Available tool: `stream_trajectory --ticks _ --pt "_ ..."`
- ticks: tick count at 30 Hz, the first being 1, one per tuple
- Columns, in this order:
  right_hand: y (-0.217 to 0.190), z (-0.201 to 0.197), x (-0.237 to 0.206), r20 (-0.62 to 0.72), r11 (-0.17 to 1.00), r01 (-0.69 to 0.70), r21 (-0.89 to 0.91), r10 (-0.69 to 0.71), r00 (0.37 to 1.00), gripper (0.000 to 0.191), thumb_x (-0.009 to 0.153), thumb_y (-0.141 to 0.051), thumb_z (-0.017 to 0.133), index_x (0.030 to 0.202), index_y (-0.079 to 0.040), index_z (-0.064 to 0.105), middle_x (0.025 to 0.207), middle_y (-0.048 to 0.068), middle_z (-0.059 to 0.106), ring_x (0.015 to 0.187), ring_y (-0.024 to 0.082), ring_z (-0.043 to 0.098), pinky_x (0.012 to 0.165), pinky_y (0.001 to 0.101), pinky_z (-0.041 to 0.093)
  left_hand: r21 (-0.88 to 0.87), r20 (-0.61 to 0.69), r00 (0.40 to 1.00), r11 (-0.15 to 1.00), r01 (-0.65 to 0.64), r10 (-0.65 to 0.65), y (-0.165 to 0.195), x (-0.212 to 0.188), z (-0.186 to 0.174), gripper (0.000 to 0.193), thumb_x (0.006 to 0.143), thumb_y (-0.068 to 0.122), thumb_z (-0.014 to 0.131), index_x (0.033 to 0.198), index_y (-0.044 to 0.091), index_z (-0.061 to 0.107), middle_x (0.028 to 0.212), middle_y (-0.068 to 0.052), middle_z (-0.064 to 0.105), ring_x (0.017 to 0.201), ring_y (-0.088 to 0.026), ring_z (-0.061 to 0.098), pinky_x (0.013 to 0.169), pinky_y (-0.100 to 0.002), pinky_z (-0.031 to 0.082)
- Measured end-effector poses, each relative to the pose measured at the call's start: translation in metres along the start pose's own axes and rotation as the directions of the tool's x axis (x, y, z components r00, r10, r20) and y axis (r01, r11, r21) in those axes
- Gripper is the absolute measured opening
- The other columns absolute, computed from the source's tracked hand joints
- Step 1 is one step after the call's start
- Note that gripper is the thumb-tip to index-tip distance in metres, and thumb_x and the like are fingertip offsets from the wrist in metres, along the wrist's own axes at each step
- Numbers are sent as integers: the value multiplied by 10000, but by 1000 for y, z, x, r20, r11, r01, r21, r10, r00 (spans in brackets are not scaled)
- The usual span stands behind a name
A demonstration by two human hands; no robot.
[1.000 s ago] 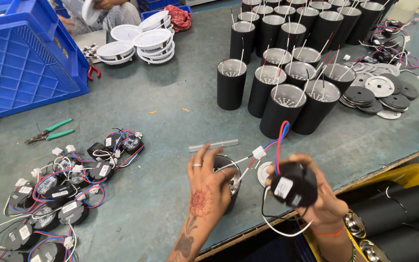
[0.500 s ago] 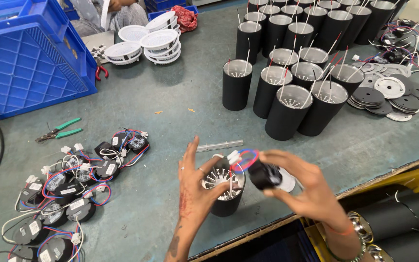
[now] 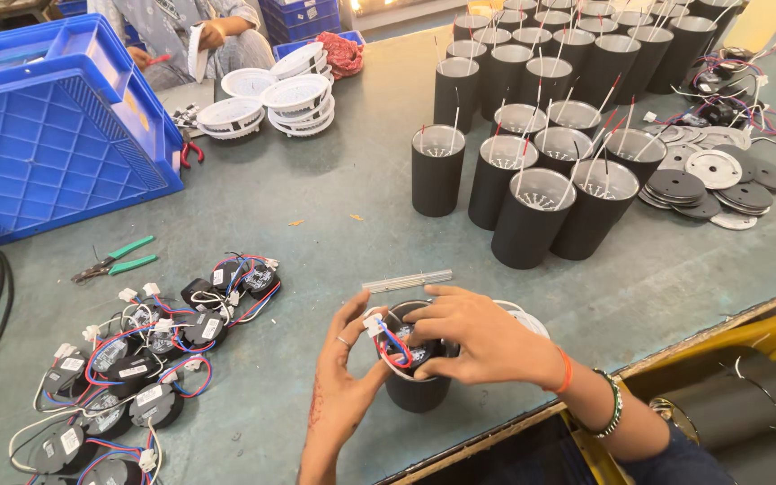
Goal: The person assembles cylindrical electronic devices by inserting motors and wiring into black cylinders, securing lids, and placing finished units into a yellow crate. The person handles motors, wires, lids, and cylinders throughout the process.
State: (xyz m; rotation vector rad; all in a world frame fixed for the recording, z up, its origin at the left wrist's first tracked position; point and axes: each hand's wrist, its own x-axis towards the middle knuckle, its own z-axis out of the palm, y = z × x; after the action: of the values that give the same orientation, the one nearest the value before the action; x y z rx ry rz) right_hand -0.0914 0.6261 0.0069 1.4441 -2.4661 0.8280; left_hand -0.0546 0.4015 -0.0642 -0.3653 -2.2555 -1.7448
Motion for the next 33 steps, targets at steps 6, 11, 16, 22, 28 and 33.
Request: stream_trajectory --ticks 6,11,16,22,28,33 --pt "0 -9 -8 140 994 85 -63 -75 987 227 950 -222 633 1064 -59 743 1344 159 665 1259 324 598 1228 573 251 -196 89 991 978 -76 95 13 -15 -15 814 750 19 783 1477 68 420 1614 -167 442 1548 -315 349 1261 -453 215" --pt "0 -7 -15 106 981 150 -125 -137 985 224 920 -206 646 1056 -55 739 1381 181 640 1369 372 509 1163 626 198 -67 41 986 985 -160 163 37 -11 1 1130 665 179 910 1567 57 240 1549 -162 450 1463 -312 386 1176 -434 277" --pt "11 -19 -25 6 999 17 40 -17 1000 263 935 -180 679 1163 -70 750 1296 110 711 1319 273 589 1212 564 312 38 -7 997 996 -80 80 44 7 25 640 896 84 699 1496 53 478 1227 -137 717 1199 -270 674 1217 -415 349" --pt "15 -30 -26 91 992 104 -69 -98 991 252 864 -187 725 1076 -59 771 1155 100 743 1288 342 547 1149 555 323 136 -93 986 983 -124 138 31 9 35 342 977 46 586 1310 -25 609 1149 -202 722 1177 -356 647 1054 -453 470" --pt "0 -38 -25 21 976 195 -94 -194 981 281 870 -183 752 1122 -58 742 1122 66 739 1228 308 610 1146 566 353 284 -53 974 938 -198 222 27 11 48 329 1015 89 481 1291 -6 635 868 -167 689 883 -332 684 1121 -480 425" --pt "3 -47 -23 -263 877 343 -336 -437 860 404 843 -69 727 1241 -138 712 1303 112 678 1145 298 680 941 390 576 373 56 997 925 -75 59 35 10 43 248 1020 150 512 1153 33 685 690 -114 673 757 -309 685 1098 -455 442"
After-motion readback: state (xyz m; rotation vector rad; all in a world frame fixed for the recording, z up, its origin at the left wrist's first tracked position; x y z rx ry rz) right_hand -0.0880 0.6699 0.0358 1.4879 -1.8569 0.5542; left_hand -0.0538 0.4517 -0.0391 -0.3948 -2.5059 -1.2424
